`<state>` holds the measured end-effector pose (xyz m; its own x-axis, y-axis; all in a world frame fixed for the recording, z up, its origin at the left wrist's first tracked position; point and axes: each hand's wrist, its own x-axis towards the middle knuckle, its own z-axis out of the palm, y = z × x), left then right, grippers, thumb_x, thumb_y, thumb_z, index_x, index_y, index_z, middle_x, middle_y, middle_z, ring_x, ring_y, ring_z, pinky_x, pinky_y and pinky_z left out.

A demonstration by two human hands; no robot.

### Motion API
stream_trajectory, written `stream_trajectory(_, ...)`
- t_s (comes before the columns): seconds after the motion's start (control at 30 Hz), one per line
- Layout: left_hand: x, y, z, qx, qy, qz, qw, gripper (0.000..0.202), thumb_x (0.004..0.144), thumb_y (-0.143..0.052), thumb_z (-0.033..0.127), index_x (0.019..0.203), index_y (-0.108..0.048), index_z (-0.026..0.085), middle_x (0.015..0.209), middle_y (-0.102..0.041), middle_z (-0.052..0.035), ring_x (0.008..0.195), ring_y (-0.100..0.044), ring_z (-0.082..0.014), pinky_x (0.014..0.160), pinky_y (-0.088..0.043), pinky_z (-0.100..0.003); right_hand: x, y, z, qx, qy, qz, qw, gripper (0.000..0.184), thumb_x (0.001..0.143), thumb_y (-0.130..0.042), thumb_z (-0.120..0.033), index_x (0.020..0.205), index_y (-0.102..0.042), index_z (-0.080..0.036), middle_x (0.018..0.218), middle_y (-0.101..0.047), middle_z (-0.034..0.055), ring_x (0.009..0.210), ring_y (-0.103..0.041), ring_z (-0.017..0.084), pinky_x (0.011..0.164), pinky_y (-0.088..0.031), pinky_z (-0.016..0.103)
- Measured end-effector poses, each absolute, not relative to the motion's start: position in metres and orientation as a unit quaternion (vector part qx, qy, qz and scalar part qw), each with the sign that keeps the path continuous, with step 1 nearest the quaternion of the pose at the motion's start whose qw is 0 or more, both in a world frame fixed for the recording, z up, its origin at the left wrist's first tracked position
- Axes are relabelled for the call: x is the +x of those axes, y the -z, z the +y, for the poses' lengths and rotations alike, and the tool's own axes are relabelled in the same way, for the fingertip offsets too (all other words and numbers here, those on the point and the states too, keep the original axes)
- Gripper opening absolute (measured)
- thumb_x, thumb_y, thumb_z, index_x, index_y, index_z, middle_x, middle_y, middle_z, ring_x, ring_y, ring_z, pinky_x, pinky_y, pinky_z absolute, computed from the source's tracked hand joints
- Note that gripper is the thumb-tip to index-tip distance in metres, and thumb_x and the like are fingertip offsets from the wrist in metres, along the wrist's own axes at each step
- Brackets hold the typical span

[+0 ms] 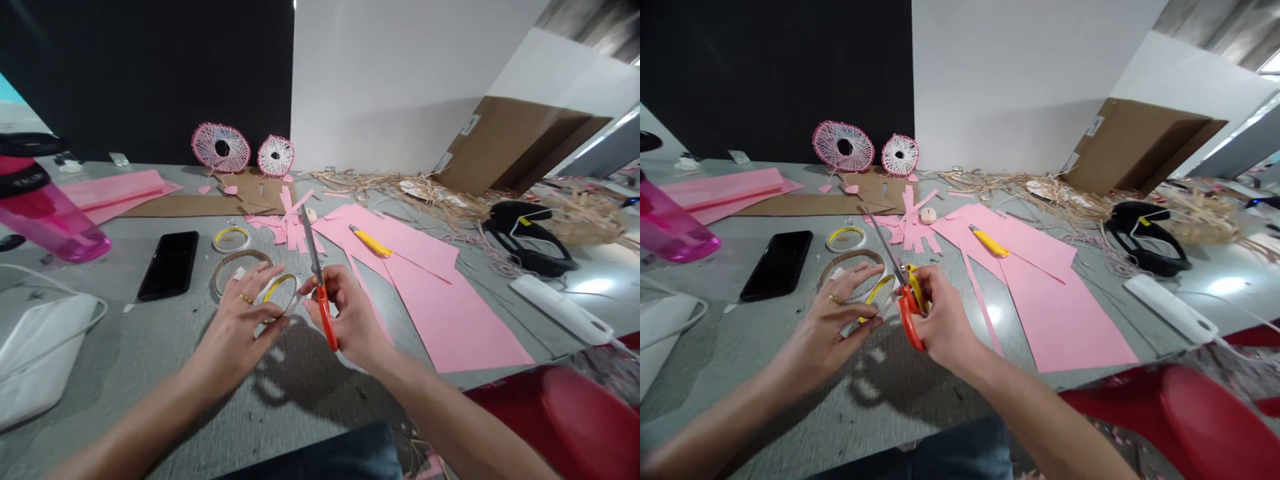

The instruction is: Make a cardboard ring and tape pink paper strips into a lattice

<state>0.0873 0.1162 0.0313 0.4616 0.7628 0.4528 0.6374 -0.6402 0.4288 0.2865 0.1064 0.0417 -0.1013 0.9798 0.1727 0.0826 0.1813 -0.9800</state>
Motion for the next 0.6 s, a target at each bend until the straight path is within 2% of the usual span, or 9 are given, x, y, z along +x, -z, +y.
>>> stream_trajectory(0.1,0.087,-0.029,0.115,0.857,-0.296,0.411,0.096,0.023,0.093,-0.057,0.029,0.076,-0.071,0.025,0.148,-0.054,-0.0044,0.143,-0.040,-0.0362,0.115,-0.026,-0.071,0.284,-0.035,0.110,-0.461,-0.440,-0.596,0.488,0.027,0.075,-0.066,-0.024,0.095,-0.047,-0.025,0.087,-0.062,0.0009,0.078,-0.059,0.017,0.066,-0.046,0.031)
stream_trajectory(0.4,0.088,-0.025,0.116,0.857,-0.285,0.423,0.066,0.031,0.094,-0.055,0.031,0.067,-0.067,0.022,0.140,-0.062,-0.0071,0.137,-0.047,-0.0342,0.113,-0.031,-0.067,0.288,-0.028,0.111,-0.461,-0.455,-0.582,0.491,0.030,0.072,-0.063,-0.023,0.094,-0.044,-0.025,0.081,-0.056,-0.0030,0.070,-0.052,0.013,0.062,-0.042,0.028)
stream_trajectory(0.6,0.090,-0.023,0.115,0.855,-0.272,0.430,0.099,0.024,0.094,-0.049,0.026,0.081,-0.069,0.022,0.140,-0.060,-0.0087,0.135,-0.050,-0.0327,0.115,-0.030,-0.065,0.288,-0.028,0.115,-0.463,-0.468,-0.569,0.493,0.030,0.072,-0.066,-0.027,0.094,-0.044,-0.025,0.088,-0.063,-0.0003,0.070,-0.054,0.014,0.063,-0.043,0.029)
